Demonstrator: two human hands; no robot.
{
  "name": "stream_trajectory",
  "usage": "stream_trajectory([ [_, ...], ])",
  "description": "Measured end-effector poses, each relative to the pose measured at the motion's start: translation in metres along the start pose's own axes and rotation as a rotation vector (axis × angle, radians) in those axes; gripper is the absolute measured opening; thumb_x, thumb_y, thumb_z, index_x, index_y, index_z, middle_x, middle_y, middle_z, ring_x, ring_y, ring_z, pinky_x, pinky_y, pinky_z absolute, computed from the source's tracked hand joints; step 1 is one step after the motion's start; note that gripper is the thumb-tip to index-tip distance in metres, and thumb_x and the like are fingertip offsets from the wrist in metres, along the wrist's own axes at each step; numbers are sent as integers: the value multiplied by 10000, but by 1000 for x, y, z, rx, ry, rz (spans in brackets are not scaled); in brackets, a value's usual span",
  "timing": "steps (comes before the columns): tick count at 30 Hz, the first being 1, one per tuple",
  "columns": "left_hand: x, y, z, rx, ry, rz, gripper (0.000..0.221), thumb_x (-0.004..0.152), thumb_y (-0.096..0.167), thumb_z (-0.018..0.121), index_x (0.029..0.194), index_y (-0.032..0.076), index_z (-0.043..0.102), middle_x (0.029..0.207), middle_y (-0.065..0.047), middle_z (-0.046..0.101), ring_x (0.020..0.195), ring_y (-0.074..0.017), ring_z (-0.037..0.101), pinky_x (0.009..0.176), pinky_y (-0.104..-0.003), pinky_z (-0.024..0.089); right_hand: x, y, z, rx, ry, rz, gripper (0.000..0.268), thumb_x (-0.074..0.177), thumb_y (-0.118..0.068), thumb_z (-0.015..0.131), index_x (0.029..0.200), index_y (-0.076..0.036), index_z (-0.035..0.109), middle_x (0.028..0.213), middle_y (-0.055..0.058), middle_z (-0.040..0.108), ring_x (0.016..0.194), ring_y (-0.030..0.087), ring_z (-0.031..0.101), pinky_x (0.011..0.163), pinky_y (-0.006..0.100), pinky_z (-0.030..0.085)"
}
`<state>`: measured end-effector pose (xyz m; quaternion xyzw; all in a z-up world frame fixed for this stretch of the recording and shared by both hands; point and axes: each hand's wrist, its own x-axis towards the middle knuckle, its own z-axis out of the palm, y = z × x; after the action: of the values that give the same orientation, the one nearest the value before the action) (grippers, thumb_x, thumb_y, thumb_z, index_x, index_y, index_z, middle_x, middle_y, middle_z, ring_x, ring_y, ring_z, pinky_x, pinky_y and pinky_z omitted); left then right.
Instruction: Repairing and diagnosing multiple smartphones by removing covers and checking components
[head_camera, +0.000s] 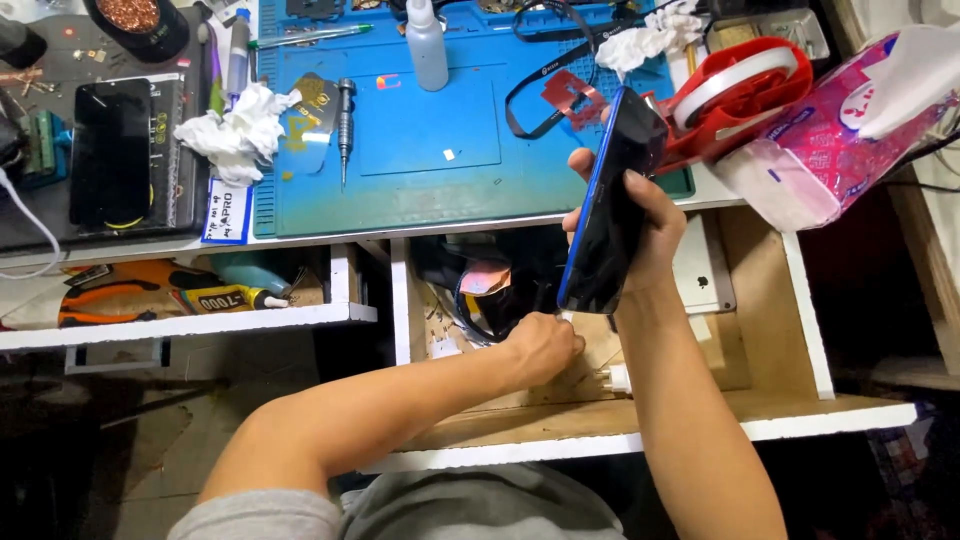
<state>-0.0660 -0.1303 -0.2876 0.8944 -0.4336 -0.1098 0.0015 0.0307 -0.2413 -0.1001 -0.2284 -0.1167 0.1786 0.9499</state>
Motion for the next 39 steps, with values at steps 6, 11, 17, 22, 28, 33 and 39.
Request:
stream_trajectory([
  [6,-48,-47,-105,-425,-89,-73,160,856,249,689,938,128,754,821,-140,751,768,-417,760,569,-505,611,0,-4,11,39,-27,-28,497,1003,-253,489,1403,43,511,1145,259,751,853,411,780,600,435,648],
  [11,-83,-64,-165,-776,-122,-138,226,853,272,712,1041,150,740,908,-139,782,903,-471,746,679,-585,594,-1,-4,37,78,-62,-20,493,1015,-270,501,1400,38,518,1212,226,743,865,408,779,600,456,649],
  [17,-99,-85,-194,-738,-57,-207,260,876,322,695,1071,154,729,921,-57,802,962,-409,744,839,-551,592,-7,4,8,5,-41,53,531,997,-272,486,1415,57,493,1021,321,745,824,431,778,622,476,650],
  [22,-113,-123,-247,-1304,438,-415,283,984,209,649,1156,1,734,944,-232,776,780,-305,756,665,-406,664,-8,18,36,-189,189,-19,485,844,-143,623,1273,79,582,1064,361,713,764,435,773,627,512,660],
  [28,-110,-122,-287,-1575,758,-386,430,886,374,778,1176,59,743,998,-148,773,882,-241,786,681,-375,674,-6,29,85,-318,198,-30,392,834,-56,628,1216,31,646,1044,367,718,839,395,781,692,493,653],
  [33,-98,-119,-276,-1728,749,-440,329,851,284,817,1066,39,770,925,-132,779,834,-215,777,698,-373,671,-3,32,87,-333,211,-30,351,842,-33,679,1191,-25,634,1042,294,745,850,360,781,690,500,649],
  [39,-108,-118,-270,-2120,614,-422,243,877,240,800,989,38,726,931,-136,779,837,-247,783,740,-406,676,-5,36,18,-37,-137,52,447,937,-55,554,1371,5,462,1079,376,679,782,519,747,651,592,632],
])
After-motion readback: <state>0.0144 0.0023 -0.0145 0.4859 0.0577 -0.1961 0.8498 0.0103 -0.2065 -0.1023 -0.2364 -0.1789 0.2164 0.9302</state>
